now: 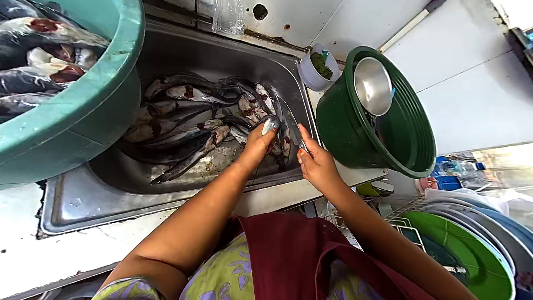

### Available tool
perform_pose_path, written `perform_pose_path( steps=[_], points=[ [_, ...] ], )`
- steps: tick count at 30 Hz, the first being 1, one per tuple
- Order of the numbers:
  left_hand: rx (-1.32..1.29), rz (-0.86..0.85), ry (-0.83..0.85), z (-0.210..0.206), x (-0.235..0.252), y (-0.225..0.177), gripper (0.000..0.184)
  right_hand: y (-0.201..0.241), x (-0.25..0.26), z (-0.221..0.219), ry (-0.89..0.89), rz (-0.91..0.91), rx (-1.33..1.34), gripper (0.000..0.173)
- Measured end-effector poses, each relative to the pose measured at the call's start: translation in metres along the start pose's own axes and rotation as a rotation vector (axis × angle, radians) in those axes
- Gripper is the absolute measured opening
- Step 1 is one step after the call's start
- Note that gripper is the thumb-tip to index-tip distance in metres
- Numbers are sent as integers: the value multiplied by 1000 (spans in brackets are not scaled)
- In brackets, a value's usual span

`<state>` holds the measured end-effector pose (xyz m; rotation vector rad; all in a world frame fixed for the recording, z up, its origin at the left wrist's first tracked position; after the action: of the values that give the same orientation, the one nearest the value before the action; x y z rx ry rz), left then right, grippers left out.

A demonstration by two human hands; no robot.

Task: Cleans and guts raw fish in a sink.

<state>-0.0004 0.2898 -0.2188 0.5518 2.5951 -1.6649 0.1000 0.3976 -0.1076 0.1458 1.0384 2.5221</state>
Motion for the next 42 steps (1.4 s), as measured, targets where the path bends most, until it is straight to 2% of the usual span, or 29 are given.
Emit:
perform_pose_path(
  steps=[3, 6, 10, 13, 18, 21, 26, 31, 34, 39, 42],
  points=[
    [25, 44, -72, 3, 2, -1, 19, -19, -7, 3, -2, -49, -8, 59],
    [113, 13, -109, 7, 5, 0, 21, -21, -6, 1, -16, 29, -133, 58],
    [108, 38, -61, 3, 4, 1, 22, -14, -11, 0, -30, 163, -285, 57],
    [111, 54, -36, 1, 3, 3, 23, -12, -20, -2, 16, 200, -353, 58],
    [297, -102, 98, -6, -2, -2, 32, 1, -20, -10, -19, 214, -494, 60],
    [342, -175, 131, -12, -9, -3, 30, 16, -1, -23, -41, 221, -563, 63],
    [168, -132, -21, -2, -2, -5, 24, 30, 18, -43, -56, 284, -532, 68],
    [319, -69, -166, 14, 8, -1, 22, 6, -18, -31, 64, 214, -540, 67],
    [438, -105, -147, 13, 6, -4, 26, 4, -19, -27, 67, 188, -541, 63],
    [451, -165, -123, 7, 4, -7, 23, 27, 27, -47, -9, 229, -496, 62],
    [410, -140, -149, 10, 6, -7, 21, 34, 44, -54, 20, 190, -431, 60]
  ],
)
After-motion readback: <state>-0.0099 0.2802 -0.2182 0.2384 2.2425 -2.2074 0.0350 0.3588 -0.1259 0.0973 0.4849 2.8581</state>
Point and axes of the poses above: each hand's wrist, its own x-axis towards the middle knuckle, its own z-axis out of the back of the hand, y = z × x, the point moved 6 cm from there along x, towards the middle knuckle, and after that the axes turned 14 degrees about -y, right-handed, at the moved point
